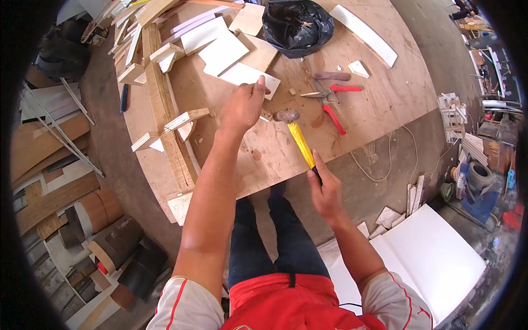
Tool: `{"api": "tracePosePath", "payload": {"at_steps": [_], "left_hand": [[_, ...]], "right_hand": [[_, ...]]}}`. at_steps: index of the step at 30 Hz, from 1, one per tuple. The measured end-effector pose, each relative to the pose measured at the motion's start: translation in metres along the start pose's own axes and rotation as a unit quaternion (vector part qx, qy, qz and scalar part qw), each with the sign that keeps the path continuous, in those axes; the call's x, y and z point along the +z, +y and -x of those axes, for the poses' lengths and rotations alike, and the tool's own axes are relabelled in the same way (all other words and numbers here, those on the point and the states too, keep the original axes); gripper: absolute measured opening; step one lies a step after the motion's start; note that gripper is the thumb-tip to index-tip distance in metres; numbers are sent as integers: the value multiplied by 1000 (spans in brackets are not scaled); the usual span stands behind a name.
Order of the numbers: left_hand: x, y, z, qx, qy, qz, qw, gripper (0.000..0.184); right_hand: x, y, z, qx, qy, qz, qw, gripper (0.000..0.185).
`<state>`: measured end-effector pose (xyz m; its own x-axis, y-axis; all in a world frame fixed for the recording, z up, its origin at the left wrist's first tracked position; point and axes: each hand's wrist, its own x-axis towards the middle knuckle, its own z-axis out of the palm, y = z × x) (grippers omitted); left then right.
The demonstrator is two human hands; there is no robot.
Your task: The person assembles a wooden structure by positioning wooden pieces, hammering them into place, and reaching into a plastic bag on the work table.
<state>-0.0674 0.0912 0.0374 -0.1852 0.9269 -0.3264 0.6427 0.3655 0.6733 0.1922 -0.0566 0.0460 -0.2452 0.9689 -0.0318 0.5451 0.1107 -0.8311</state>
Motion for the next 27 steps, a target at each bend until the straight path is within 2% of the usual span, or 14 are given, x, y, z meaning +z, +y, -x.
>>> {"api": "tracePosePath", "payload": {"at_steps": [2, 6, 18, 21, 23, 26, 27], "left_hand": [[0, 2, 2, -15, -7, 0, 1000, 64], [-6, 13, 6, -45, -26, 13, 999, 65], [-2, 2, 4, 10, -5, 31, 999, 66], [-4, 6, 1, -37, -39, 15, 998, 65], [-5, 8, 4, -32, -34, 21, 999, 65], [-5, 8, 3, -33, -38, 11, 999, 66], [-5, 7, 2, -35, -40, 6, 999, 66]], "right_hand": [[0, -3, 0, 40, -19, -12, 999, 49], [4, -11, -6, 19, 8, -30, 999, 49], [8, -17, -12, 55, 31, 15, 998, 48], [8, -15, -16, 70, 29, 2, 997, 49], [5, -23, -13, 99, 9, -5, 995, 49], [8, -18, -13, -38, 54, 30, 997, 50], [6, -26, -13, -19, 52, 24, 998, 50]]}}
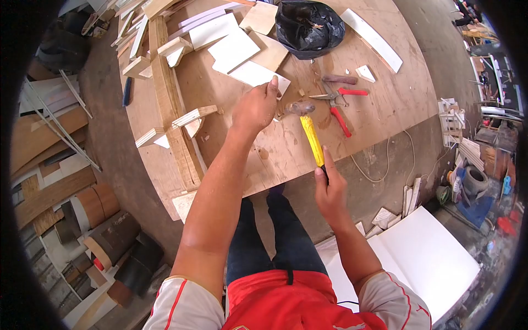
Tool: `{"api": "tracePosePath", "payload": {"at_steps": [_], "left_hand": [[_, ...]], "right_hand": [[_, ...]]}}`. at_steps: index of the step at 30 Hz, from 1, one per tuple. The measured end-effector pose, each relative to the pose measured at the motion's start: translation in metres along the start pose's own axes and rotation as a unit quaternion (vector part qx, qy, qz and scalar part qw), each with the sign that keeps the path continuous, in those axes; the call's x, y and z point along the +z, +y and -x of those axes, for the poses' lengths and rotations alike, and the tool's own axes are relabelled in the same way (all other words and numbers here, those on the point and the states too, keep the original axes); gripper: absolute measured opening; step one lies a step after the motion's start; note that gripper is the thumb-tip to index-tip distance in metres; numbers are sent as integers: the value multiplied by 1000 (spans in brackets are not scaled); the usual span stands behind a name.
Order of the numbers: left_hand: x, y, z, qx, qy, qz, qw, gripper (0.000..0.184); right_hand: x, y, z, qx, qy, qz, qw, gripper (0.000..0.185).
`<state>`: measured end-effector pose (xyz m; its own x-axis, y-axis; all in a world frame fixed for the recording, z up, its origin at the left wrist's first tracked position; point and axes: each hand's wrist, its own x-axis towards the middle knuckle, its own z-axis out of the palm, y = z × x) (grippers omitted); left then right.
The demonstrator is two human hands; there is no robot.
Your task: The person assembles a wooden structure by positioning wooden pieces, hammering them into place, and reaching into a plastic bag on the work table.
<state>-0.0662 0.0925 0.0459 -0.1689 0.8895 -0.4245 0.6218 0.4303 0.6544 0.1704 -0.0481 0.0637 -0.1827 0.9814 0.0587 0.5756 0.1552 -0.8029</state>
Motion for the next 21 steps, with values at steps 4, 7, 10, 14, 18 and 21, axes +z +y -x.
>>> {"api": "tracePosePath", "payload": {"at_steps": [4, 7, 10, 14, 18, 21], "left_hand": [[-1, 1, 2, 0, 5, 1, 1000, 66], [-2, 3, 3, -1, 3, -3, 1000, 66], [-3, 1, 2, 3, 0, 3, 1000, 66], [-3, 2, 4, 3, 6, 0, 1000, 65], [-4, 6, 4, 0, 9, -8, 1000, 65], [-4, 2, 4, 11, 10, 3, 1000, 65]], "right_hand": [[-2, -16, 0, -32, 33, 31, 998, 51], [1, -6, 5, 7, -25, 62, 998, 50], [-4, -14, -1, 47, -34, 42, 997, 49], [-8, -23, 0, -3, 62, 6, 998, 50], [4, -10, 6, 41, -47, 75, 995, 50], [-2, -21, 4, 52, -43, 43, 997, 50]]}}
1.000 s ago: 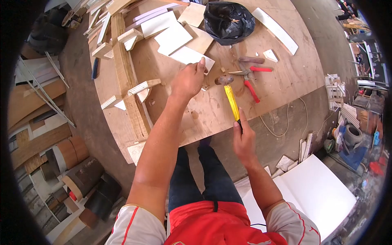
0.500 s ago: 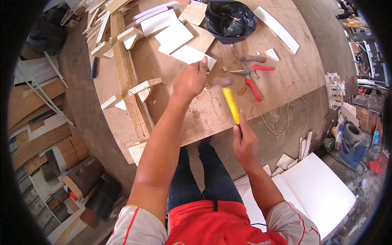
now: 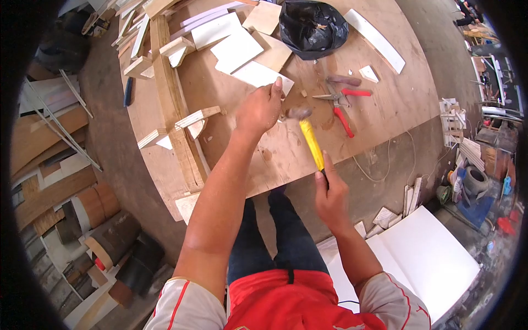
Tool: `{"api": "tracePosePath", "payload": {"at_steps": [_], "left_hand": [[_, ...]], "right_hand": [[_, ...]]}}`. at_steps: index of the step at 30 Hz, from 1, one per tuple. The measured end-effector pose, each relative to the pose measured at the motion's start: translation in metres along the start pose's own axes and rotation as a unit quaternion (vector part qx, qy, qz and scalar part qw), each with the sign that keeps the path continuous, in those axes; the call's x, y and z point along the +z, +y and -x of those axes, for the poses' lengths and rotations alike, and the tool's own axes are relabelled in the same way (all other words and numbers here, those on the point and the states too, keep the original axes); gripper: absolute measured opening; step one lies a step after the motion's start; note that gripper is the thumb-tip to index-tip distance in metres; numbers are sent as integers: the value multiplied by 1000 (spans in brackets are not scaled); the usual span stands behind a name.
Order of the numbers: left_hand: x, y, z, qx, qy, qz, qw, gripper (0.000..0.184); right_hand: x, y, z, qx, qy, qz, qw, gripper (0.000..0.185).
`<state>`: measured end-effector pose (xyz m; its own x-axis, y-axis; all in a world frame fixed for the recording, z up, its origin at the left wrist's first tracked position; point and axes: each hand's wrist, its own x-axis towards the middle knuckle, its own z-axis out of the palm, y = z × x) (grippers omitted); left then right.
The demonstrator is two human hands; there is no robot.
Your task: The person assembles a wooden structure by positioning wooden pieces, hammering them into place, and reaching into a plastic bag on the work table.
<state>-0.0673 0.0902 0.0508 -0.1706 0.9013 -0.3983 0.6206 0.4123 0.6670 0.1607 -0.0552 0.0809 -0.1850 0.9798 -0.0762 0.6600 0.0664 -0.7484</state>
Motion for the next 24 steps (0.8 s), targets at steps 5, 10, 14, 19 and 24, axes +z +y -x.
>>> {"api": "tracePosePath", "payload": {"at_steps": [5, 10, 14, 19, 24], "left_hand": [[1, 3, 0, -7, 2, 4, 1000, 65], [1, 3, -2, -13, 0, 2, 1000, 64], [0, 0, 0, -17, 0, 6, 1000, 64], [0, 0, -1, -14, -1, 6, 1000, 64], [2, -1, -2, -1, 3, 2, 1000, 65]], "right_hand": [[-3, -2, 2, -59, 110, -18, 992, 51], [13, 16, 2, 0, -5, 34, 999, 51], [12, 10, -1, 11, 16, -14, 1000, 50], [8, 2, -3, -87, 154, -30, 984, 50], [15, 15, 0, 29, -30, 26, 999, 49]]}}
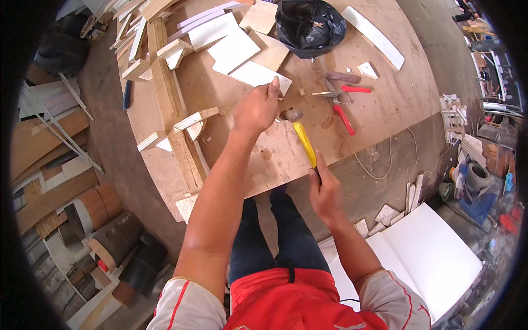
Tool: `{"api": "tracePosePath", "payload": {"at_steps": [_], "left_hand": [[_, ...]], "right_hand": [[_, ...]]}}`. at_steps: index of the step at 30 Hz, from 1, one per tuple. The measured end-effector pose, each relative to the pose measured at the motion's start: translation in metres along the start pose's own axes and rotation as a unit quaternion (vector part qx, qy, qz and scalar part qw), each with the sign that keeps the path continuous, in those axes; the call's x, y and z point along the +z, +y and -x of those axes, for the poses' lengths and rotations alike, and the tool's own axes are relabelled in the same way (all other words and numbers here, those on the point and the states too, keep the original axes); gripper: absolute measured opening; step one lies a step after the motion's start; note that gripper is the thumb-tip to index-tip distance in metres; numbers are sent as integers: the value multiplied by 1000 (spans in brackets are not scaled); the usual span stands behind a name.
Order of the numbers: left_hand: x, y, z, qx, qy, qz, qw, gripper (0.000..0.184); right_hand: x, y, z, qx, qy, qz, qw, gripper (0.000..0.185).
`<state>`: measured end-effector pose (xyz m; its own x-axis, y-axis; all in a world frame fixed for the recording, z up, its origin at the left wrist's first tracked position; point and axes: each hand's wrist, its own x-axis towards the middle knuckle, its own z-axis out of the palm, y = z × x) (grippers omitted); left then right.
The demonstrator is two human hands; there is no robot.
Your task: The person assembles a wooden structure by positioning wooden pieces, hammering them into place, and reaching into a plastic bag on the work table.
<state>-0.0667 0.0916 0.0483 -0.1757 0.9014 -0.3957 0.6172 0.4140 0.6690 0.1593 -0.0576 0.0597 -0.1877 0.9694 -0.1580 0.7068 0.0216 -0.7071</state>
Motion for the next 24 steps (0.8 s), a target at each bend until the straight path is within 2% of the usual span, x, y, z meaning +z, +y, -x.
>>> {"api": "tracePosePath", "payload": {"at_steps": [4, 7, 10, 11, 14, 15, 20, 24], "left_hand": [[-1, -2, 0, -6, -4, 4, 1000, 64], [2, 0, -2, -1, -2, 8, 1000, 64], [0, -2, 0, -6, -1, 8, 1000, 65], [-1, -1, 0, -4, -2, 9, 1000, 65], [-1, -1, -1, -3, -13, 12, 1000, 65], [-2, 0, -2, -4, -17, 12, 1000, 65], [0, -3, -3, -8, -12, 9, 1000, 65], [-1, -2, -2, -14, -11, 5, 1000, 65]], "right_hand": [[-4, 1, 5, -8, 62, -47, 997, 50], [-24, -18, 2, -10, 50, -67, 996, 50], [-20, -19, 6, -134, 195, -52, 970, 49], [-16, -18, 7, -134, 210, -79, 965, 49], [-5, -6, -6, -23, -11, 39, 999, 48], [-1, -3, -6, -42, 25, 10, 999, 52], [-18, -14, 0, -26, 59, -49, 997, 51], [-27, -17, 2, -81, 131, -67, 986, 50]]}}
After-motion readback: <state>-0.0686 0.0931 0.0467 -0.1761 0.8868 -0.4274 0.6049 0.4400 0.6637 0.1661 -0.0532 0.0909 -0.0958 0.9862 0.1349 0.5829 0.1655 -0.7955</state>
